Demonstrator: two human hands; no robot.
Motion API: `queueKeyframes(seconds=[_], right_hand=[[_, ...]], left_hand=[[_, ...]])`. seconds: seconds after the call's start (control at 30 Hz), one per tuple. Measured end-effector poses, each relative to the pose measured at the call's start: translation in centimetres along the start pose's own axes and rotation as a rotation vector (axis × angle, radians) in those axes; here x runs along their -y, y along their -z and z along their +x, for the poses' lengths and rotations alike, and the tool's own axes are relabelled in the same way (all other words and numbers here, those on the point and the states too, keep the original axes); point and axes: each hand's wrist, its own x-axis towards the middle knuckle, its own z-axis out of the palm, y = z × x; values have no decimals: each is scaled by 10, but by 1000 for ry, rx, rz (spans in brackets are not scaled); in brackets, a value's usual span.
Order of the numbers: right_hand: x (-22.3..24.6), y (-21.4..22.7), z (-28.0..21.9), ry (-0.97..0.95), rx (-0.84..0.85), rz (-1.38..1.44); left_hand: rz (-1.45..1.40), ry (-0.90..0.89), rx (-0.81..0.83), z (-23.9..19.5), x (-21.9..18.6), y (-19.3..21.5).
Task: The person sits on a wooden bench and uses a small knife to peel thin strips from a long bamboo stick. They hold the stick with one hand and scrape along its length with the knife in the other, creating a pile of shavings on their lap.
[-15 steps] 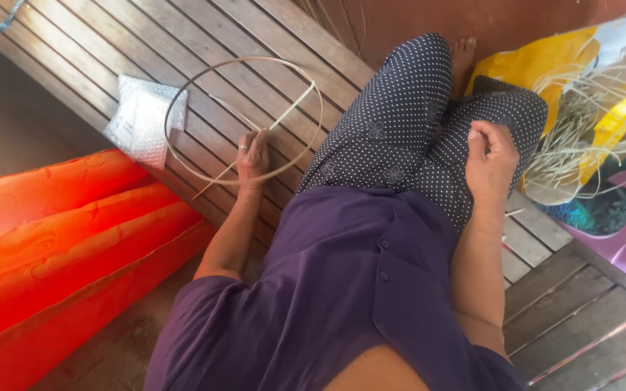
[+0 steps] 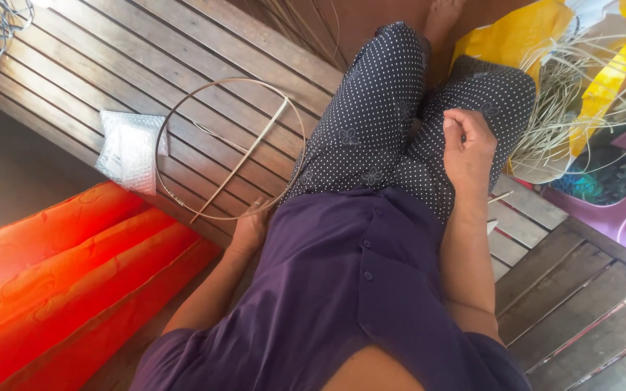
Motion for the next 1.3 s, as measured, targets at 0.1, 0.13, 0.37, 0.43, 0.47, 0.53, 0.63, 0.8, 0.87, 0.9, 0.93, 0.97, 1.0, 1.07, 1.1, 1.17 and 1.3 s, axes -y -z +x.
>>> queueKeyframes(seconds=[0.1,0.13,0.37,0.43,0.47,0.53,0.63,0.8,0.87,0.9,0.93,0.97,1.0,1.07,1.1,1.17,1.3], right_hand=[[2,5,-1,-65,8,64],[-1,5,2,-66,11,64],[-8,4,16,-143,-56,333],[-10,6,17,-167,-51,342],[-10,6,19,-189,-60,357],[-13,5,21,-211,-61,375],[-18,1,28,-245,-62,442],[-13,0,36,-261,-65,420],[-13,1,38,-264,-66,429],[-14,1,39,-268,-71,439],[-16,3,38,-269,-57,435],[-18,4,37,-267,-63,428],[-21,4,36,-270,-67,422],[-28,4,34,-270,-75,475],[-31,4,33,-267,-100,530],[-40,1,34,-277,-89,552],[-61,-3,36,-316,-88,647]], left_hand=[[238,149,490,21,-78,88],[238,152,492,24,-85,96],[39,27,724,91,-161,183],[-140,-83,757,99,-179,201],[-410,-37,766,104,-183,210],[-682,18,763,122,-181,219],[-583,160,274,155,-163,205],[-399,-200,-106,214,-134,120],[-252,-256,-137,236,-113,79],[-103,-313,-164,246,-102,58],[-108,-299,-165,250,-99,59],[-60,-266,-129,254,-95,59],[-12,-231,-88,257,-91,59],[-1,-230,-108,261,-60,45],[15,-245,-133,262,-44,38],[19,-202,-103,263,-52,48],[-175,-84,12,274,-95,97]])
